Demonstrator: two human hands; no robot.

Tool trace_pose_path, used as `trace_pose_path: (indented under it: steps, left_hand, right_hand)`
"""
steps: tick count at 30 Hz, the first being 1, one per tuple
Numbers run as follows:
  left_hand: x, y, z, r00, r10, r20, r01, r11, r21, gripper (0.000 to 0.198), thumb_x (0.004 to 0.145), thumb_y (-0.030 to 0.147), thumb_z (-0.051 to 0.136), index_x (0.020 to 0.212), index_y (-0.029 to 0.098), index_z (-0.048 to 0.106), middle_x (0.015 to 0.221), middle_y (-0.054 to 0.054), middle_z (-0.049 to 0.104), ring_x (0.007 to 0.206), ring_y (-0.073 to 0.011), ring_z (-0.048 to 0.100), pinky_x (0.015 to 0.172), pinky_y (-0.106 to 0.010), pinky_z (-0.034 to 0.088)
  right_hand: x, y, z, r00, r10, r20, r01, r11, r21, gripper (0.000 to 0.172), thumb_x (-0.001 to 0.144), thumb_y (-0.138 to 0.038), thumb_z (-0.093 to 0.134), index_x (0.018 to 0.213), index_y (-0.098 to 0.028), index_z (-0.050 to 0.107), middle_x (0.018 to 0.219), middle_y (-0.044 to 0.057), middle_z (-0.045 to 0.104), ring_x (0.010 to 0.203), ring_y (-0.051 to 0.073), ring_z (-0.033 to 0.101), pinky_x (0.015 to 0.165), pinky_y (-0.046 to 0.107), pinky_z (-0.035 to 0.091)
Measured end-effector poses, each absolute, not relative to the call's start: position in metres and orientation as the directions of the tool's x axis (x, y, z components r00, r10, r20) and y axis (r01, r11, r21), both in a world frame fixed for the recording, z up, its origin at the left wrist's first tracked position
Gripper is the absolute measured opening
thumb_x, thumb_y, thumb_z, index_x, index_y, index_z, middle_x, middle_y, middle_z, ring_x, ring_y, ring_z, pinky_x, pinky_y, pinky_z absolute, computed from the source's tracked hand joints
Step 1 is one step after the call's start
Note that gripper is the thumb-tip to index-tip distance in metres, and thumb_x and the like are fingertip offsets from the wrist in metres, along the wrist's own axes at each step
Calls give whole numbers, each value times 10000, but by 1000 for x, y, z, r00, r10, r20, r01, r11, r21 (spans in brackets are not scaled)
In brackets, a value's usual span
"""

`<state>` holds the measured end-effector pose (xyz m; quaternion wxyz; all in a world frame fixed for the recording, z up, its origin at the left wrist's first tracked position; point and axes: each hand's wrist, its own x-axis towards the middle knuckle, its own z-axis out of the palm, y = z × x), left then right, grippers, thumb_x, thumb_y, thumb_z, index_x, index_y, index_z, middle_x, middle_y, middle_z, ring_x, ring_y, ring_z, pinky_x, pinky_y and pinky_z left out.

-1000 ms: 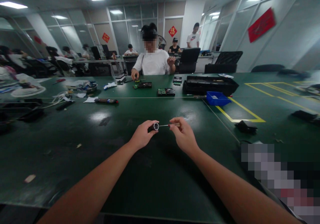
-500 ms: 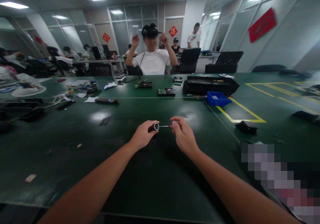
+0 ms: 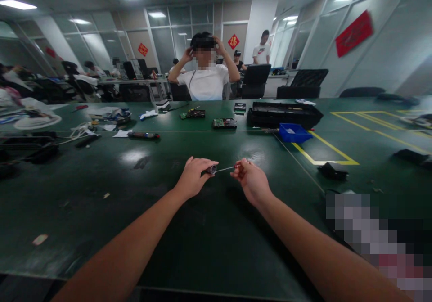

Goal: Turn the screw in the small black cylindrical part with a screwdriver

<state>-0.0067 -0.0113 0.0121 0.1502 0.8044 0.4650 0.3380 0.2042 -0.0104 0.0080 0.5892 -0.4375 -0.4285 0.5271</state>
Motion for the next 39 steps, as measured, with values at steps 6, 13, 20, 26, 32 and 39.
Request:
trace_pose_path:
  steps: [6,13,20,26,32,39]
  left_hand:
    - [-8,-10,8,340,889,307,685,-458,566,392,898,197,661,1270,318,640,1293,-41,649,1249,-258,550,1173,-616,212]
    - [-7,-10,6,345,881,323,661,-473,583,425,879,223,695,1294,292,631,1226,-45,672,1158,-246,589,1114,-496,357]
    - [-6,-13,9,341,881,327,654,-473,591,420,887,236,686,1300,278,626,1244,-44,672,1162,-252,590,1093,-468,379]
    - [-7,-13,10,338,884,321,654,-467,595,414,885,245,689,1295,272,635,1205,-49,681,1127,-251,603,1036,-434,425]
    - [-9,-11,7,326,887,326,651,-461,604,411,884,235,689,1290,279,640,1199,-42,680,1117,-244,602,1011,-419,440]
    - [-8,-11,7,326,881,343,632,-473,614,397,876,206,688,1268,255,649,1204,-56,682,1127,-240,612,1031,-417,442]
  right_hand:
    - [207,-9,5,192,979,64,-130,90,-987,286,871,-514,592,849,-230,611,795,53,657,685,197,642,663,366,596]
    - [201,-21,17,138,980,140,-72,151,-986,319,870,-512,619,921,-198,651,844,52,685,758,189,663,727,342,562]
    - [203,-20,17,133,969,206,31,203,-979,355,881,-540,611,926,-192,663,832,50,702,737,183,658,708,328,532]
    - [206,-27,29,90,945,313,362,262,-895,371,891,-559,602,824,-200,666,652,16,659,614,182,617,633,322,465]
    - [202,-31,27,-15,925,379,280,368,-887,211,923,-426,577,931,-223,636,767,6,663,703,177,636,672,309,477]
    - [203,-28,20,3,936,352,275,337,-900,227,963,-420,498,988,-229,617,739,-6,625,682,174,599,637,300,451]
